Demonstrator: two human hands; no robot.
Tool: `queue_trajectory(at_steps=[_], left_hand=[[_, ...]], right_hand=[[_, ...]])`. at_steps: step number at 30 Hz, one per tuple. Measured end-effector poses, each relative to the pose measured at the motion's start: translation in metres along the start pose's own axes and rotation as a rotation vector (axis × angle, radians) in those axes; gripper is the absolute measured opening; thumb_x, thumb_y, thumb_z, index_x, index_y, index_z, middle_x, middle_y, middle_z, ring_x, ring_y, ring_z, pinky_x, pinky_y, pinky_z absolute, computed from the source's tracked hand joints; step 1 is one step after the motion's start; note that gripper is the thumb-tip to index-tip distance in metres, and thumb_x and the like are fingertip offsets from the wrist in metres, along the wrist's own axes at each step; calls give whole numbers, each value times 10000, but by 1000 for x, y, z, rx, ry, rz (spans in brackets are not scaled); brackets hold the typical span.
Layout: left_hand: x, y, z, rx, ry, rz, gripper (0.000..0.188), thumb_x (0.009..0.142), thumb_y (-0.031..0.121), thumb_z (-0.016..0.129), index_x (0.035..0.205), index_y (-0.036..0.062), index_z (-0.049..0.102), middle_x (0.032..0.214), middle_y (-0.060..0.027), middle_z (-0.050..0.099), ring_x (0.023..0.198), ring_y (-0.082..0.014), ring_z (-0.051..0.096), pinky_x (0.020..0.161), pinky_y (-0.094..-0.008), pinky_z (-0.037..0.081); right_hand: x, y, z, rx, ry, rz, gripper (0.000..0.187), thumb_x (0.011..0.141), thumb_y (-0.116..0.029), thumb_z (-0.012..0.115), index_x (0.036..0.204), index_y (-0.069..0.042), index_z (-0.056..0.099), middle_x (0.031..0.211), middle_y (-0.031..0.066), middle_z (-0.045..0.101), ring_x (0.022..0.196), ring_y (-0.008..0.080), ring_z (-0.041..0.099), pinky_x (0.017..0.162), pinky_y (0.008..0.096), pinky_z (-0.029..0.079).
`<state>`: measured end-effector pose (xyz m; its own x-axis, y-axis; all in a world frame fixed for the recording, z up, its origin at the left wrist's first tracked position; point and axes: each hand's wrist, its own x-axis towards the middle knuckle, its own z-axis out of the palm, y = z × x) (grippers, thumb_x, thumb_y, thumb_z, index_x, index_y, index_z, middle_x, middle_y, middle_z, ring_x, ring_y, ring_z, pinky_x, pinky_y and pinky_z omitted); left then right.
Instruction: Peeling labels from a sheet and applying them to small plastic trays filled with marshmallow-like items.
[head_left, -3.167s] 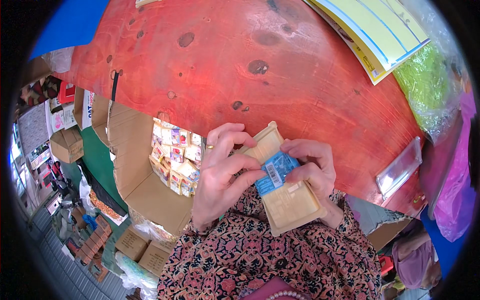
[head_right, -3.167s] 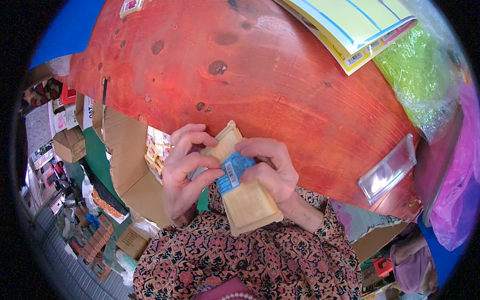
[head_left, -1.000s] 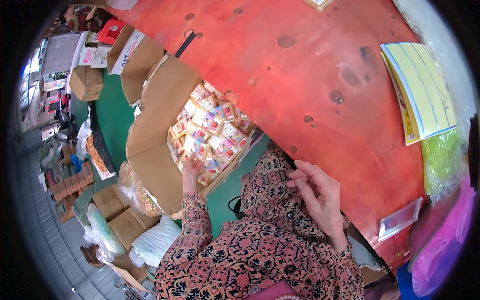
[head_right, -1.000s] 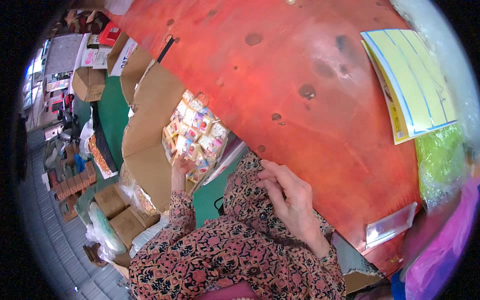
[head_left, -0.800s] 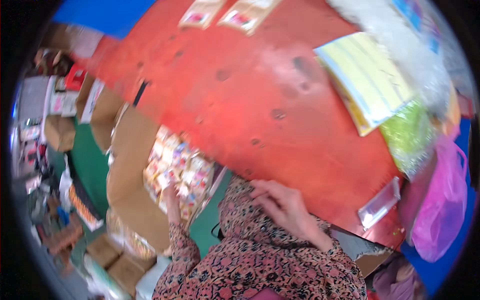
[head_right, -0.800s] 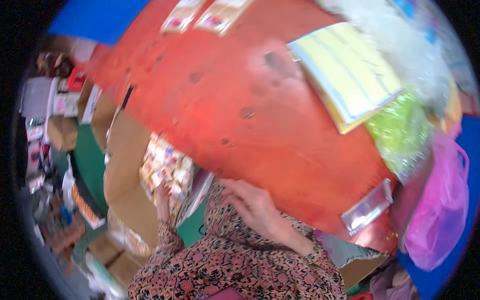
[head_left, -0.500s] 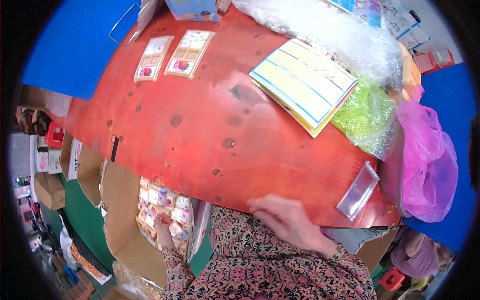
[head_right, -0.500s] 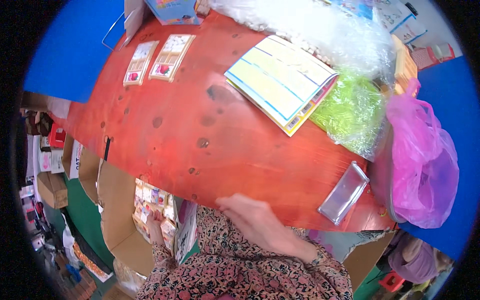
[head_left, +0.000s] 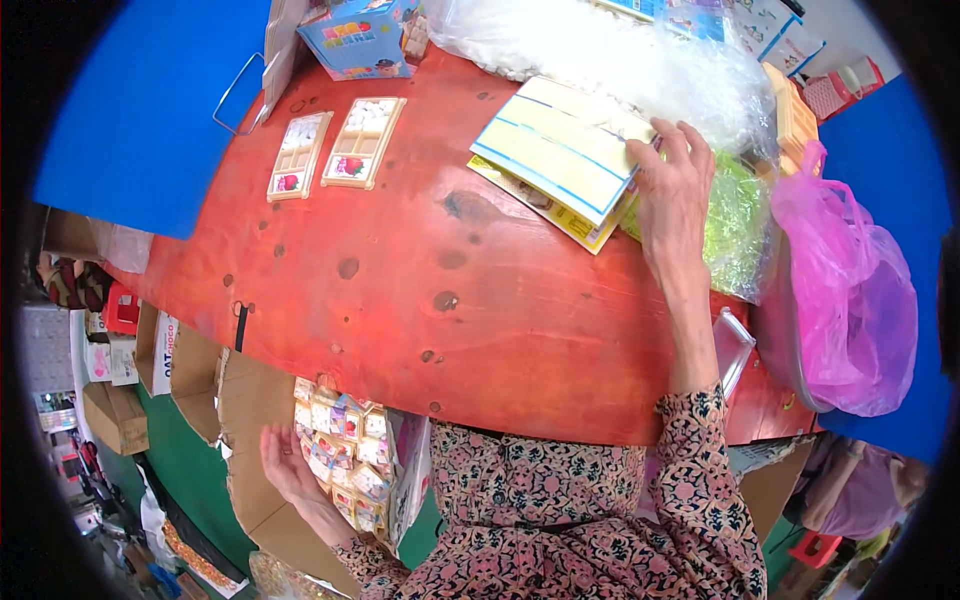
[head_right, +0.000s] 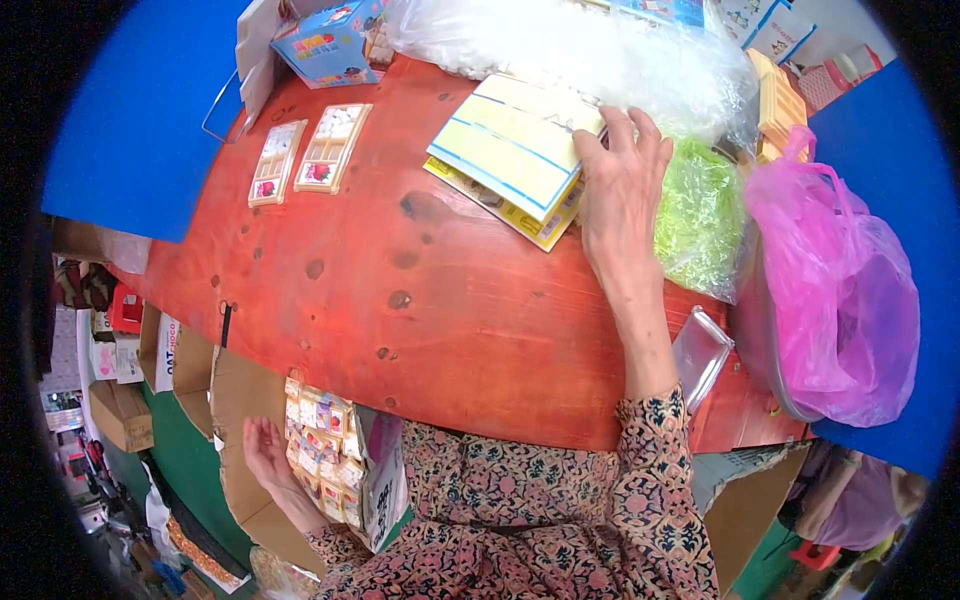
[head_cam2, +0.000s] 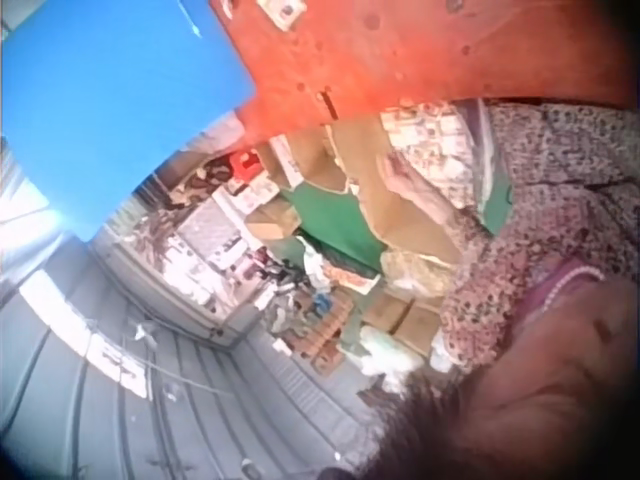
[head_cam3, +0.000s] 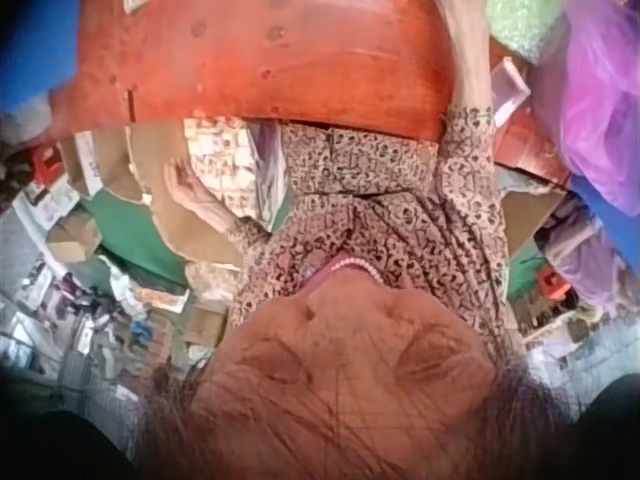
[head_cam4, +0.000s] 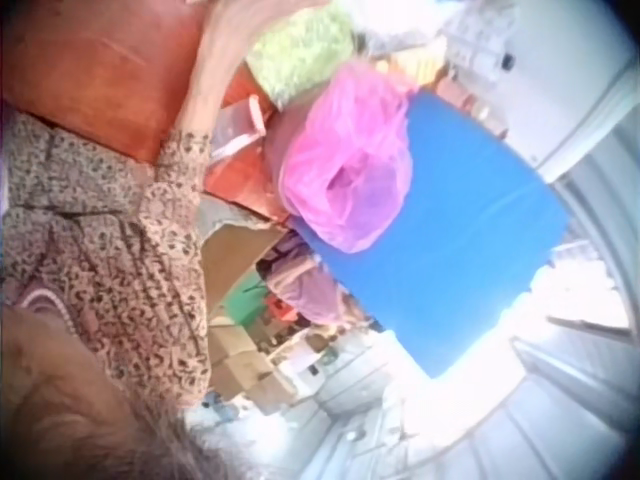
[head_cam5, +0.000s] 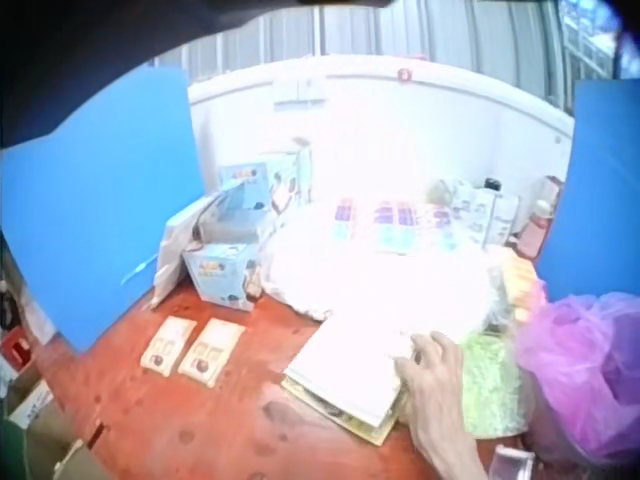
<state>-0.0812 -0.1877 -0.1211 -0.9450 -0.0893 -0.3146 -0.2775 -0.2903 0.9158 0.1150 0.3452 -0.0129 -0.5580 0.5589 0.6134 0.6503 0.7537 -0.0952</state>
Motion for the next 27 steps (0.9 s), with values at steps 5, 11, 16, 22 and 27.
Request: queue_trajectory(at_steps=[5, 11, 16, 22, 27], left_hand=[[-29, 36, 100, 6, -258, 25, 199, 887, 46, 571, 1075, -19, 569, 954, -112, 630, 869, -188, 607, 839, -320, 502], [-60, 30, 188, 28, -564, -77, 142, 876, 14, 566, 1008, -24, 600, 926, -135, 645, 809, -189, 633, 740, -297, 535], [-85, 11, 231, 117, -701, -126, 141, 877, 14, 556, 1004, -26, 602, 913, -133, 651, 800, -185, 640, 756, -291, 529], [-108, -1, 263, 305, -835, -96, 134, 865, 68, 596, 966, -17, 617, 892, -104, 661, 788, -148, 636, 762, -263, 508], [-112, -6, 276, 323, -884, -116, 138, 868, 86, 598, 964, -12, 619, 893, -99, 663, 788, -143, 636, 767, -255, 503]], right_hand=[[-11, 11, 5, 154, -170, 65, 381, 665, 123, 556, 994, -52, 635, 1157, 130, 568, 1169, 362, 450, 998, 437, 366], [-15, 7, 19, -75, -103, 79, 596, 677, 174, 486, 1216, -78, 502, 1296, 151, 446, 1236, 367, 378, 987, 576, 323], [-8, 3, 16, 38, -336, 56, 321, 781, 55, 474, 1079, -53, 525, 1174, 161, 496, 1148, 367, 444, 913, 638, 322], [1, -8, 11, 321, -413, 278, 176, 895, -190, 503, 971, -32, 523, 1055, 173, 533, 1068, 358, 483, 876, 641, 322], [9, -6, 38, -83, -370, 317, 257, 794, -219, 660, 952, -35, 573, 1042, 156, 581, 1014, 362, 498, 868, 654, 315]])
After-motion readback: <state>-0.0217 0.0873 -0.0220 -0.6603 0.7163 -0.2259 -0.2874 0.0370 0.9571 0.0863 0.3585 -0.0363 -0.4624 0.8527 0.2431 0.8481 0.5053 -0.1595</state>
